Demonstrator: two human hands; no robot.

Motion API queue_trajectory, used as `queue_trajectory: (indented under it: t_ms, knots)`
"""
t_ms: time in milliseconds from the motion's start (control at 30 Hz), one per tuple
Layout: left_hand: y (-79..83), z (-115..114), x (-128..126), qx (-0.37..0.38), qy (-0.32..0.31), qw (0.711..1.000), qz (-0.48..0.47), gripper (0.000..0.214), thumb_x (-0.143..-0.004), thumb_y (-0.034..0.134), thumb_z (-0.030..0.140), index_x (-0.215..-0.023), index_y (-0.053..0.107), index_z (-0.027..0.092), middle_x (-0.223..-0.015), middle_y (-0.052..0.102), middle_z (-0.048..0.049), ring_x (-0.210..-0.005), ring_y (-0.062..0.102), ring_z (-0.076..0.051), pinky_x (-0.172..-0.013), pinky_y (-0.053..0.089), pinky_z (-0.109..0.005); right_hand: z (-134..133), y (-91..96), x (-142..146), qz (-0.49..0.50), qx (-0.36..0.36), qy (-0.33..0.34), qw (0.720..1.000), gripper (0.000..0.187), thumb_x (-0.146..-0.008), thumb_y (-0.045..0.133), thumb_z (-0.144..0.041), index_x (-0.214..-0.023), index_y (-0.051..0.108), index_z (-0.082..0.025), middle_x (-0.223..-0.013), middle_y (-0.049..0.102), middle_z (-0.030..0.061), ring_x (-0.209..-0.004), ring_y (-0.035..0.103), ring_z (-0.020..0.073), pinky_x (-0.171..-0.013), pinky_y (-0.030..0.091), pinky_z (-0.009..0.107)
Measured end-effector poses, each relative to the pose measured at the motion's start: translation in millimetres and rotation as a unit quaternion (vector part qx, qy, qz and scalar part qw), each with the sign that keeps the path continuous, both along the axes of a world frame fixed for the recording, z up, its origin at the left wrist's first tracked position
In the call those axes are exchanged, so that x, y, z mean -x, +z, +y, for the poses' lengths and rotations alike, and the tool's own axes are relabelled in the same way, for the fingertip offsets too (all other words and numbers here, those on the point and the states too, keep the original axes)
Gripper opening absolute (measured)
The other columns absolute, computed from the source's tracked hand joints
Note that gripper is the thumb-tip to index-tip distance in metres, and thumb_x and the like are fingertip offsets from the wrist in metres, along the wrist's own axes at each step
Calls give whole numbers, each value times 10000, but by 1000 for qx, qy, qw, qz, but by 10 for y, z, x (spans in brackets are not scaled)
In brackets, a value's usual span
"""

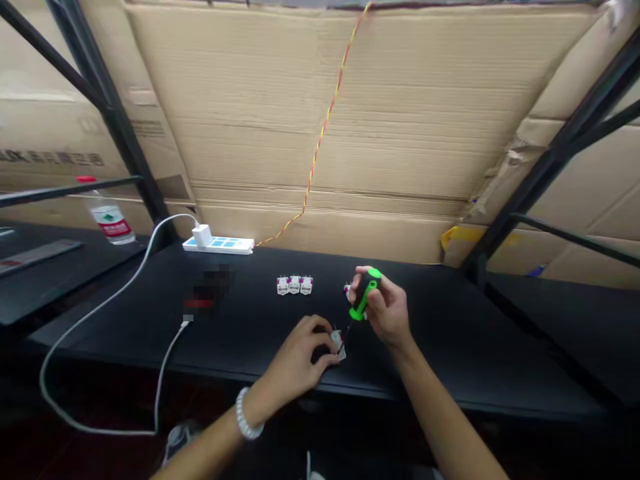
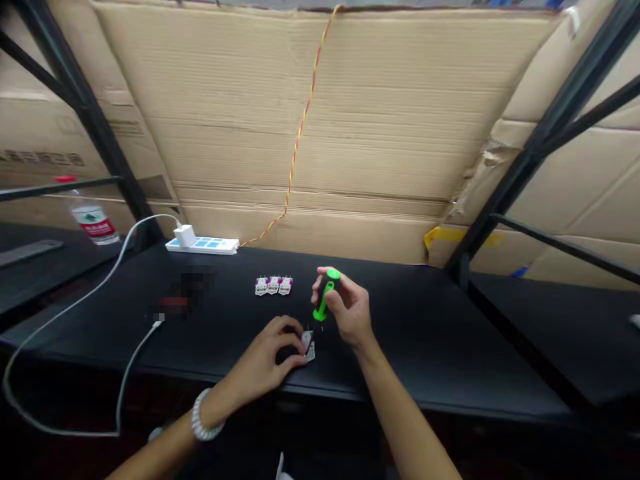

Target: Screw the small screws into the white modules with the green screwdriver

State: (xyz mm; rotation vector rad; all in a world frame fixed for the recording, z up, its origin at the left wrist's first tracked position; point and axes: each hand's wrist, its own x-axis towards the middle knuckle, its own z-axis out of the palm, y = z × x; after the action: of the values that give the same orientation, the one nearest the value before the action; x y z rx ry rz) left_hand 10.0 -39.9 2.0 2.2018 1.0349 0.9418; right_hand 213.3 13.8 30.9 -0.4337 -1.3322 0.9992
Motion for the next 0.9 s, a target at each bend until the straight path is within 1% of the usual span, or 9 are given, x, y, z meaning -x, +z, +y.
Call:
queue_trajectory:
  t_ms: [167,333,433,567,700,900]
  knots:
    - [-9,-17,-31,-12,10,1000,3,149,-895,759,77,-862,742,221,-1141,669,-35,-1104,639,-226,-1014,516,-367,-12,2,1,-5,2,-13,1000,431,-913,781,-516,-1249,743,-249,-945,714,55,-717,679,168,-597,585,309]
    - [-37,-35,-67,-17,20,1000,-4,131,-887,770,90,-877,732,215,-1135,667,-44,-1084,651,-227,-995,527,-362,-24,14,7,-8,6,-16,1000,425,-912,782,-513,-1251,745,-258,-957,717,54,-723,680,166,-601,588,307]
    - [-50,-44,-77,-23,27,999,-7,127,-892,755,87,-860,726,207,-1128,673,-52,-1067,666,-228,-982,534,-356,-30,29,11,6,0,-15,1000,411,-906,796,-497,-1240,752,-261,-943,715,48,-719,681,160,-619,591,305]
    - [-53,-48,-65,-21,29,999,-6,115,-928,714,111,-871,738,208,-1104,692,-57,-1027,691,-226,-955,546,-352,-42,45,17,31,-3,-17,999,406,-893,812,-496,-1227,759,-271,-942,708,41,-714,684,160,-590,578,296]
    - [-55,-39,-52,-18,27,999,-4,119,-940,707,126,-870,752,211,-1078,697,-53,-995,701,-216,-928,554,-334,-47,36,27,26,-6,-17,1000,407,-898,807,-492,-1232,754,-266,-939,710,45,-719,684,164,-590,581,300]
    - [-59,-37,-50,-15,27,1000,0,121,-946,696,133,-883,757,216,-1098,697,-54,-1009,706,-219,-947,556,-336,-48,20,30,15,-7,-13,1000,427,-904,793,-511,-1241,740,-254,-943,708,49,-721,684,164,-593,580,302]
